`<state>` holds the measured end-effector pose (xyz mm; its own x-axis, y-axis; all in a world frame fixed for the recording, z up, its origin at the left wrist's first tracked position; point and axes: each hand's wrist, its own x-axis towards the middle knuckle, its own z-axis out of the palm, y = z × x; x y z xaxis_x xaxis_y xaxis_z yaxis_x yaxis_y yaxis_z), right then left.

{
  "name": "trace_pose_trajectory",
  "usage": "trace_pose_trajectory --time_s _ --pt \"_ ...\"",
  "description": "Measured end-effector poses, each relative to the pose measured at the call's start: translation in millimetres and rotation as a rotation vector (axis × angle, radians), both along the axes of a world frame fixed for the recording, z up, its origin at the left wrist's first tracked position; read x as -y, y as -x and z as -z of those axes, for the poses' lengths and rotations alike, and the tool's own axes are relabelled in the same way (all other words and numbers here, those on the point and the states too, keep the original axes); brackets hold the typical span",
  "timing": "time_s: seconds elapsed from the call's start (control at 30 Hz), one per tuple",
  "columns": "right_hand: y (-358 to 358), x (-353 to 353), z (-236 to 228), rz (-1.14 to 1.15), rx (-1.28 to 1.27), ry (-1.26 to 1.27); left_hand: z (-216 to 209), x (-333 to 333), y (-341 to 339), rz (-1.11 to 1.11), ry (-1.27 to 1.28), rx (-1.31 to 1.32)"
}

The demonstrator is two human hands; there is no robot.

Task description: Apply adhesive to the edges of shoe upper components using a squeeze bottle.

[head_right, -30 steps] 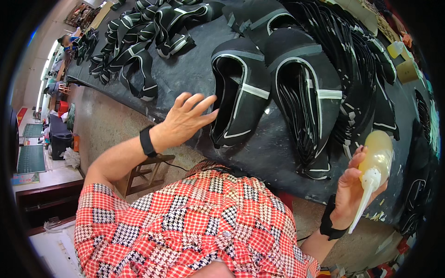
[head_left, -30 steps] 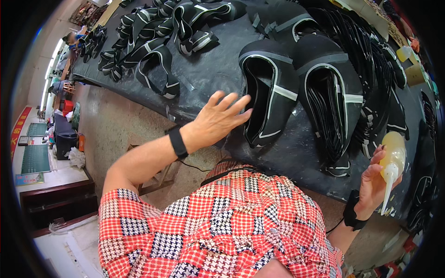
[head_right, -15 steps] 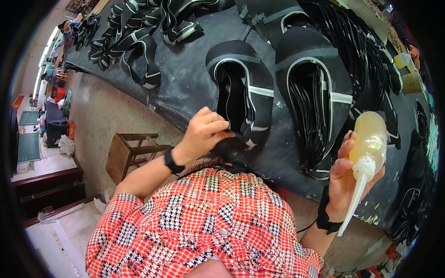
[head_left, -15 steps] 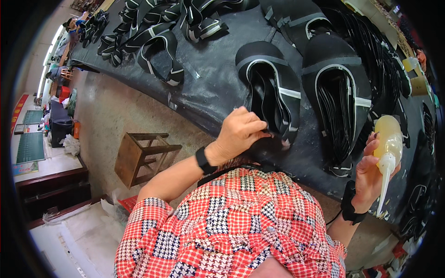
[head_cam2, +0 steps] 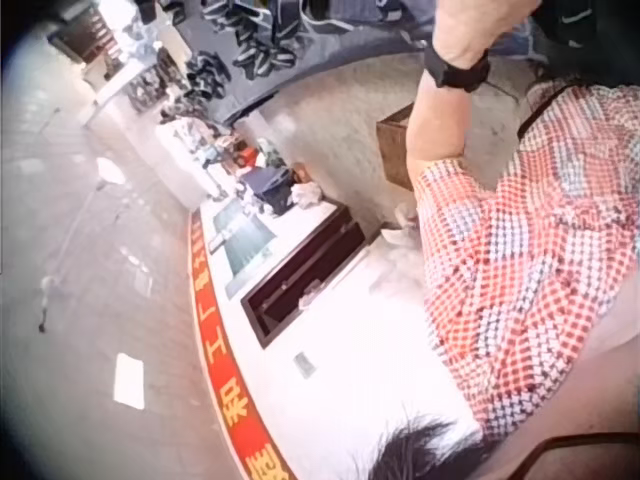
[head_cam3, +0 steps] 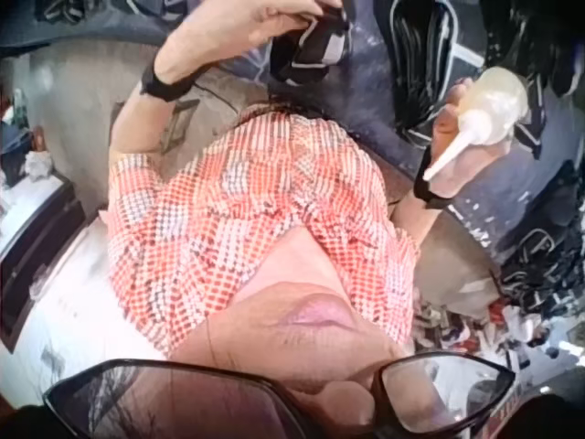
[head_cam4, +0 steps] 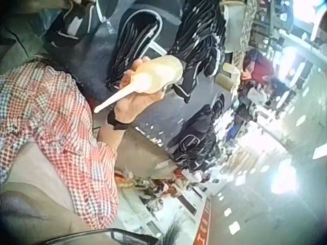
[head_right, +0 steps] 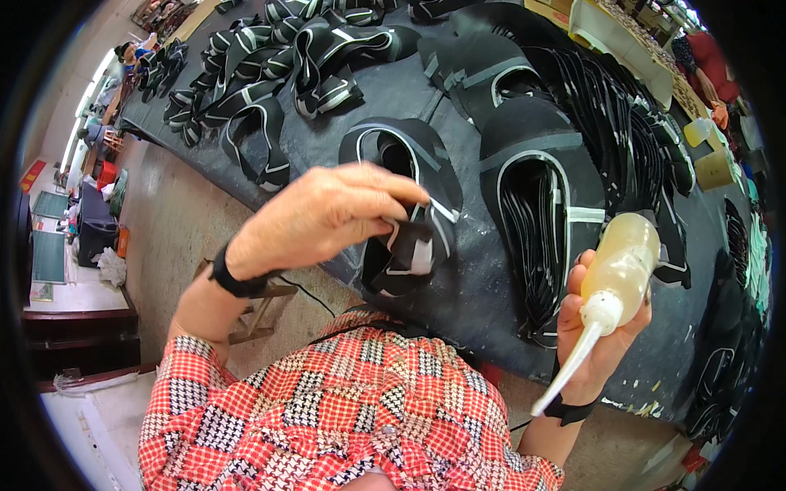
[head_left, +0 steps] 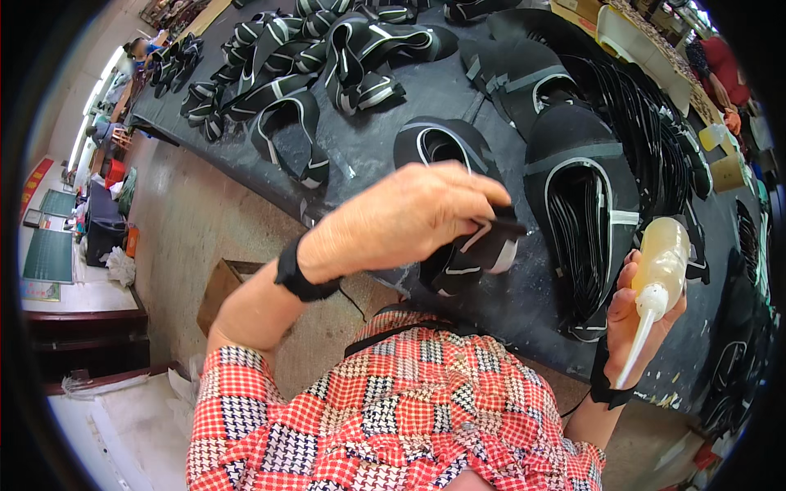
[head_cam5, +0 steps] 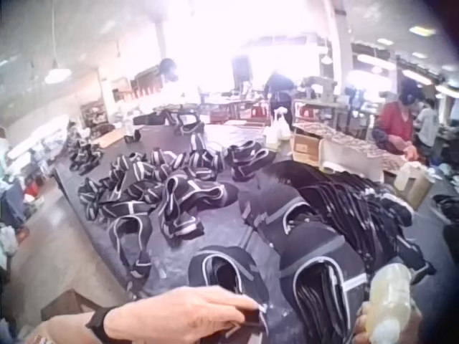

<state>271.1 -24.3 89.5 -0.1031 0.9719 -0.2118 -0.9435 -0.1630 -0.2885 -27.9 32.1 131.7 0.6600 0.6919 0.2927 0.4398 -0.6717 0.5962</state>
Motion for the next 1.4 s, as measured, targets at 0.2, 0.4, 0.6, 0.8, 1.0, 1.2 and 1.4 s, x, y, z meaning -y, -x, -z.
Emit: trace_pose_trajectory --time_s 0.2,0.4,0.6,0.8,1.0,1.2,1.4 --pt "17 -10 -10 0.177 0.509 -0.028 26 20 -7 -0.148 0.531 0.358" --pt "28 -41 -43 0.292 0.583 -0.302 28 25 -15 -0.169 0.912 0.647" --pt "39 -62 -55 0.247 0.587 -0.312 12 10 -13 -0.114 1.125 0.655" --pt "66 -74 -46 -0.595 0.069 -0.220 -20 -17 -6 -0.005 1.067 0.406" --pt "83 -77 -18 -0.744 0.218 -0.269 -34 -24 5 -0.010 0.564 0.343" --pt "83 -77 -17 -0.671 0.087 -0.084 21 44 21 -0.599 0.490 0.661" --pt "96 -64 -22 -0.677 0.201 -0.093 62 59 -6 -0.421 0.792 0.736"
